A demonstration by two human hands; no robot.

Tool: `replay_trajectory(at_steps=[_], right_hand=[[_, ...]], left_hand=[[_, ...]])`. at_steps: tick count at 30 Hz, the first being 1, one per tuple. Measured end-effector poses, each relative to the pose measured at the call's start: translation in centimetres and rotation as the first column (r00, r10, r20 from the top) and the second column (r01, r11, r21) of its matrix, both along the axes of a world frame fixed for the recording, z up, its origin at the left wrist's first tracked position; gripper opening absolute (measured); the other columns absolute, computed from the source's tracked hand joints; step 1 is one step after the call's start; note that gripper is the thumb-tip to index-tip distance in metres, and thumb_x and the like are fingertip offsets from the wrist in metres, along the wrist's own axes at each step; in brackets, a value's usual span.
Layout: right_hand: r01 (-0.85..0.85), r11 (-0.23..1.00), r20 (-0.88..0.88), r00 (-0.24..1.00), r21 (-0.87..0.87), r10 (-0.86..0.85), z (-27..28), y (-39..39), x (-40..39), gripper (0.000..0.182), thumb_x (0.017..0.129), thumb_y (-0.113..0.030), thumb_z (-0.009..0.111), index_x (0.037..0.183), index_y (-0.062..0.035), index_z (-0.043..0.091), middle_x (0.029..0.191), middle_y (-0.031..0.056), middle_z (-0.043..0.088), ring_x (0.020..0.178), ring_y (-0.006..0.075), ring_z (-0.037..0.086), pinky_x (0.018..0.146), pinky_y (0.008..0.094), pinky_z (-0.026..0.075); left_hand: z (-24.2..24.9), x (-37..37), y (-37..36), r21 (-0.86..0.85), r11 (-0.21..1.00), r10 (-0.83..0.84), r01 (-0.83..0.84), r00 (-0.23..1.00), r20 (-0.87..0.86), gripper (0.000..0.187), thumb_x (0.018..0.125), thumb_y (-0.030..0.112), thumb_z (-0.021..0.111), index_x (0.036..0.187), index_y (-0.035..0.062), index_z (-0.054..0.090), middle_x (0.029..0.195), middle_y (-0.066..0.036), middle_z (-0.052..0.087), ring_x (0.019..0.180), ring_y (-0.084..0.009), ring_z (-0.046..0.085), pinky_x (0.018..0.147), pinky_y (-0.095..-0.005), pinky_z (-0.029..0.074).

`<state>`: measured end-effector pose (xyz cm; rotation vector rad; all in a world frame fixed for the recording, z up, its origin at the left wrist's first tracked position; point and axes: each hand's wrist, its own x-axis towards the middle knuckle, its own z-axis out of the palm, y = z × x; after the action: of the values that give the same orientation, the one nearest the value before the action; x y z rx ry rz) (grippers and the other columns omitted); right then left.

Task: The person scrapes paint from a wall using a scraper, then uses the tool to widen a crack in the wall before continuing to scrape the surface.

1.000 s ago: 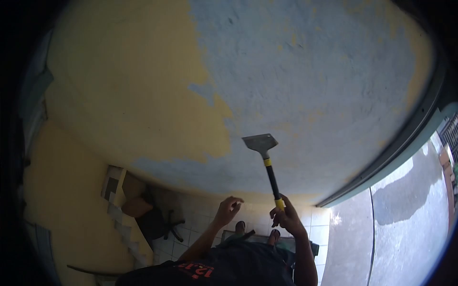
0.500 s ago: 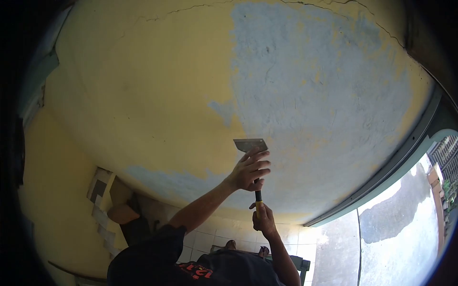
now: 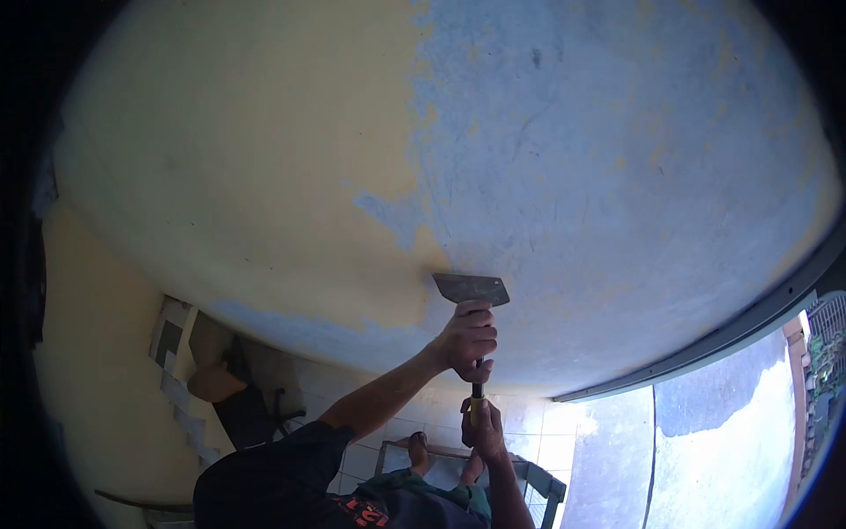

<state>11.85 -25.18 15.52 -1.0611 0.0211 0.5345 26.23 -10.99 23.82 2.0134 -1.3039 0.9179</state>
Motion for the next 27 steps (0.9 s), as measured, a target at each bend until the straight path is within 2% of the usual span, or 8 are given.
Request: replay_trajectory(at_steps=[6, 11, 17, 22, 23, 25, 26, 27], right_hand=[[0.014, 0.991, -0.001, 1.000, -0.136, -0.014, 0.2, 0.2, -0.2, 0.052, 0.097, -0.055, 0.032, 0.096, -0.0060, 0.049, 0.054, 0.0000, 0.042, 0.038, 0.0081, 0.037, 0.036, 0.0219, 0.028], [0.066, 0.984, 0.024, 0.998, -0.162, -0.063, 1.0, 0.0, -0.4, 0.053, 0.096, -0.056, 0.034, 0.095, -0.0052, 0.048, 0.053, 0.0002, 0.042, 0.037, 0.0078, 0.037, 0.035, 0.0226, 0.028], [0.057, 0.988, 0.193, 0.981, -0.144, -0.028, 6.0, 0.0, 2.6, 0.056, 0.096, -0.056, 0.035, 0.090, -0.0025, 0.050, 0.053, -0.0010, 0.042, 0.039, 0.0062, 0.038, 0.035, 0.0218, 0.029], [0.012, 1.000, 0.297, 0.955, -0.028, -0.003, 9.6, 1.3, 4.3, 0.059, 0.094, -0.060, 0.034, 0.092, -0.0028, 0.047, 0.052, -0.0005, 0.041, 0.038, 0.0068, 0.038, 0.035, 0.0219, 0.031], [0.013, 1.000, 0.286, 0.958, 0.005, -0.013, 10.1, 1.3, 4.0, 0.057, 0.095, -0.059, 0.034, 0.093, -0.0026, 0.047, 0.052, -0.0003, 0.041, 0.038, 0.0071, 0.039, 0.035, 0.0219, 0.031], [0.064, 0.996, 0.253, 0.966, -0.058, -0.047, 9.9, 0.2, 2.4, 0.058, 0.095, -0.059, 0.035, 0.093, -0.0016, 0.048, 0.052, 0.0002, 0.042, 0.038, 0.0077, 0.040, 0.035, 0.0220, 0.032], [0.047, 0.981, 0.330, 0.944, -0.188, 0.018, 8.6, -0.9, 1.6, 0.060, 0.097, -0.056, 0.025, 0.087, -0.0028, 0.050, 0.052, 0.0029, 0.044, 0.036, 0.0115, 0.040, 0.034, 0.0241, 0.030], [-0.037, 0.986, 0.314, 0.946, -0.164, 0.087, 7.0, -2.1, 0.8, 0.061, 0.097, -0.057, 0.025, 0.083, -0.0034, 0.049, 0.052, 0.0032, 0.045, 0.037, 0.0109, 0.042, 0.035, 0.0233, 0.030]], left_hand=[[0.5, -0.1, 0.1, 0.008, 1.000, 0.001, -0.001, 1.000, 0.010, 0.023, 0.054, 0.029, 0.057, 0.049, 0.0090, 0.046, 0.056, -0.003, 0.043, 0.065, -0.0221, 0.048, 0.091, -0.0411, 0.040], [1.0, -0.2, 0.0, -0.023, 1.000, 0.005, -0.004, 1.000, 0.027, 0.022, 0.053, 0.029, 0.056, 0.049, 0.0097, 0.045, 0.055, -0.003, 0.042, 0.063, -0.0225, 0.047, 0.090, -0.0405, 0.040], [6.8, 1.3, 0.4, -0.032, 0.999, 0.036, -0.032, 0.991, 0.128, 0.024, 0.052, 0.032, 0.054, 0.048, 0.0107, 0.044, 0.054, -0.003, 0.041, 0.062, -0.0224, 0.047, 0.089, -0.0411, 0.040], [13.1, 2.3, 0.8, -0.052, 0.998, -0.020, 0.035, 0.965, 0.261, 0.025, 0.053, 0.033, 0.055, 0.047, 0.0107, 0.043, 0.054, -0.003, 0.040, 0.061, -0.0231, 0.047, 0.089, -0.0422, 0.041], [13.2, 1.6, 0.5, -0.054, 0.998, -0.020, 0.034, 0.969, 0.248, 0.025, 0.053, 0.033, 0.055, 0.047, 0.0107, 0.043, 0.054, -0.003, 0.040, 0.061, -0.0231, 0.047, 0.089, -0.0422, 0.041], [13.2, 0.5, -0.1, -0.067, 0.993, -0.071, 0.092, 0.959, 0.273, 0.025, 0.053, 0.032, 0.055, 0.047, 0.0109, 0.043, 0.053, -0.002, 0.040, 0.062, -0.0233, 0.047, 0.090, -0.0425, 0.041], [11.8, -0.5, -0.6, -0.114, 0.989, -0.051, 0.092, 0.946, 0.319, 0.023, 0.053, 0.030, 0.055, 0.047, 0.0112, 0.043, 0.053, -0.002, 0.040, 0.062, -0.0222, 0.047, 0.091, -0.0425, 0.041], [9.9, -1.4, -0.8, -0.121, 0.988, -0.049, 0.091, 0.948, 0.315, 0.023, 0.053, 0.030, 0.055, 0.047, 0.0112, 0.043, 0.053, -0.002, 0.040, 0.062, -0.0222, 0.047, 0.091, -0.0425, 0.041]])
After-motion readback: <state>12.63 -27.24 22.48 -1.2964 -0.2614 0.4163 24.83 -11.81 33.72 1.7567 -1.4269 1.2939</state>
